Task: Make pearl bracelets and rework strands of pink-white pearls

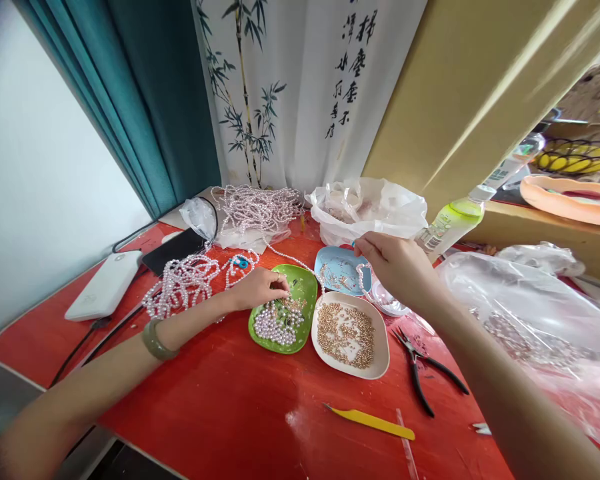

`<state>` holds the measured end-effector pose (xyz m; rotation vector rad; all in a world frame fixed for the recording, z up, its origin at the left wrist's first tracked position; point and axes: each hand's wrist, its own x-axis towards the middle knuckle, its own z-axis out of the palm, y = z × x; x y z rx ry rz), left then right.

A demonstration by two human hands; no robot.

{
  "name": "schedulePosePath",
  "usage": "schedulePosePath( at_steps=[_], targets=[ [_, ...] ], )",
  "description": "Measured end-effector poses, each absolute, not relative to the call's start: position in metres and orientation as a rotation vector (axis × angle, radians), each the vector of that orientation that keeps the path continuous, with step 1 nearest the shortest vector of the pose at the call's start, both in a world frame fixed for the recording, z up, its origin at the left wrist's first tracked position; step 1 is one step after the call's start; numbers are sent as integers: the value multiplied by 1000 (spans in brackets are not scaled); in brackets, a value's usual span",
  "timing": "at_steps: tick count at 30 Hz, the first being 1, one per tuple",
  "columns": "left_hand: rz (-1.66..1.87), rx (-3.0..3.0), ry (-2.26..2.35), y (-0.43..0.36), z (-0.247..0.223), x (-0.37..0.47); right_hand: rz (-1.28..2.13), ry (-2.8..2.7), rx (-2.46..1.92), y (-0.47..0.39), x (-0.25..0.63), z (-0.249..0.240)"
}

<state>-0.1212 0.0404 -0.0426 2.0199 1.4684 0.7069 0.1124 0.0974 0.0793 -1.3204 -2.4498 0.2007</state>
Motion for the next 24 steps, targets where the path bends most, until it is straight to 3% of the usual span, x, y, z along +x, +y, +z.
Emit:
schedulePosePath(
  at_steps=[10,18,24],
  targets=[
    [580,2309,1371,49,-46,-127,226,-2372,-1267,93,112,110],
    [972,1794,1189,44,7,-114,479,-2549,-1000,72,69,105],
    [938,1759,1008,42,11,-99,654,-2608,-897,70,48,89]
  ],
)
